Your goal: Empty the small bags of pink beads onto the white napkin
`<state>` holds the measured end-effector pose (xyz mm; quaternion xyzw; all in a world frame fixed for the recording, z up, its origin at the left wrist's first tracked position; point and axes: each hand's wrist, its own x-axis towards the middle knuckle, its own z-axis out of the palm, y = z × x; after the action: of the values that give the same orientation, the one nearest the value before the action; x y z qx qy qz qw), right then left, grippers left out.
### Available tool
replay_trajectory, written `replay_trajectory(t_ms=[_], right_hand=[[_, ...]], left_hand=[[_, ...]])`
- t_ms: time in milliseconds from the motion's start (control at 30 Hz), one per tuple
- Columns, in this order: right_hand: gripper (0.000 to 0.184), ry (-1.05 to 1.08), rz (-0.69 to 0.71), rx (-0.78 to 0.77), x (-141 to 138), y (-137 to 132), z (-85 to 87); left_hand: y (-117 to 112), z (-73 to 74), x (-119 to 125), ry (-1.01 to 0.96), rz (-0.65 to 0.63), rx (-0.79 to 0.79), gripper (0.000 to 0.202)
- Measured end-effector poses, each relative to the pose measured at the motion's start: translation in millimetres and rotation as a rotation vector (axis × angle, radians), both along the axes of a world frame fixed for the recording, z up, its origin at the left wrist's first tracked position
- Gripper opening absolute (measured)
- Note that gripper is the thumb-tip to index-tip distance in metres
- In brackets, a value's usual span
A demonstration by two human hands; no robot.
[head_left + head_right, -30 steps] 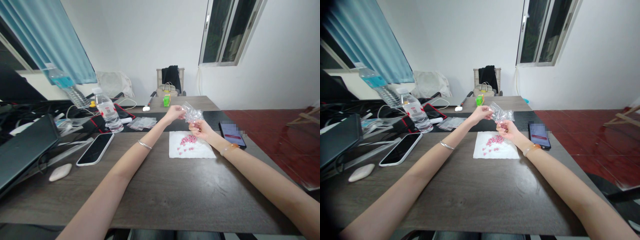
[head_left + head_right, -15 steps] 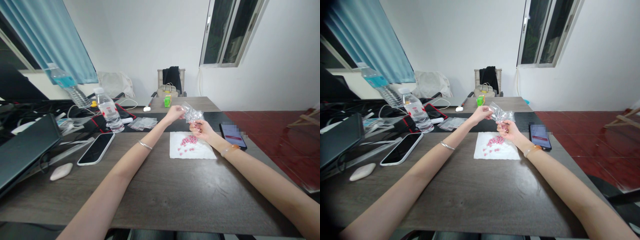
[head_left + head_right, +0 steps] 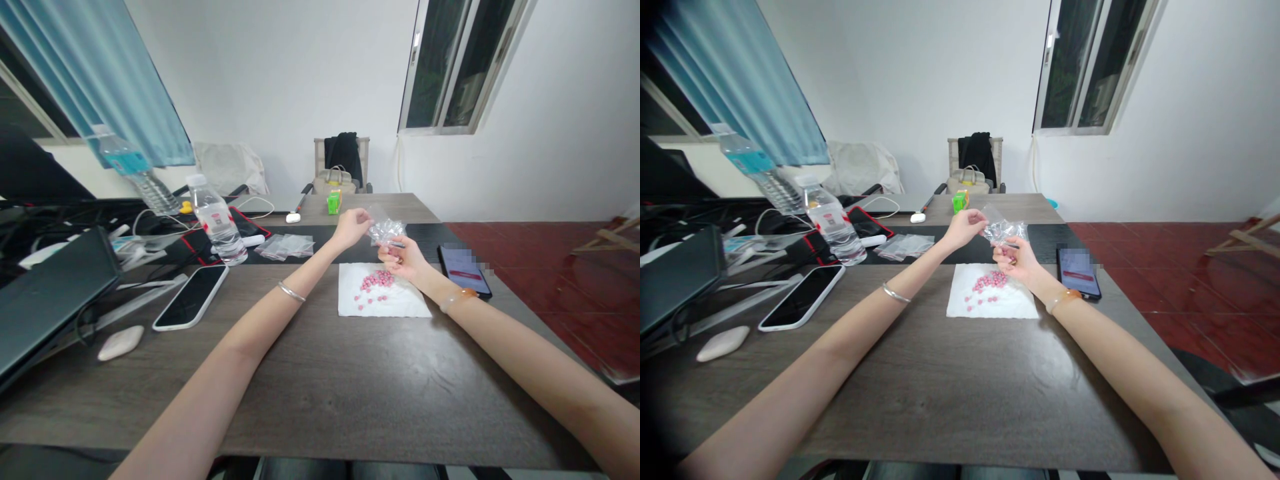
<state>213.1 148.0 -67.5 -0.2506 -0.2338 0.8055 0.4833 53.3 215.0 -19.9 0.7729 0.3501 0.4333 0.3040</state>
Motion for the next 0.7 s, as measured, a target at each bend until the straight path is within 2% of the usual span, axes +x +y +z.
replay_trajectory(t_ms=[233, 367, 433, 600, 667, 700], right_hand=[[0.004, -0.094, 0.021, 0.009, -3.5, 4.0, 0.5], [0.009, -0.139, 0.006, 0.025, -4.0, 3.4, 0.6], [0.010, -0.164, -0.017, 0.040, -4.1, 3.0, 0.4], [0.015, -0.259, -0.090, 0.092, -6.2, 3.8, 1.7], [0.018, -0.313, -0.133, 0.117, -8.0, 4.2, 2.6], [0.020, -0.343, -0.159, 0.132, -9.1, 4.3, 2.8]], left_hand=[[-3.1, 0.5, 6.5, -0.070, -0.054, -0.008, 0.006], [9.9, 12.0, -7.1, -0.076, 0.103, -0.057, 0.005], [19.4, 19.5, -23.1, -0.053, 0.176, -0.133, 0.008], [41.5, 31.6, -84.7, 0.085, 0.177, -0.261, 0.017], [49.4, 31.4, -110.7, 0.324, 0.217, -0.281, 0.020], [53.2, 30.2, -122.1, 0.369, 0.236, -0.293, 0.022]])
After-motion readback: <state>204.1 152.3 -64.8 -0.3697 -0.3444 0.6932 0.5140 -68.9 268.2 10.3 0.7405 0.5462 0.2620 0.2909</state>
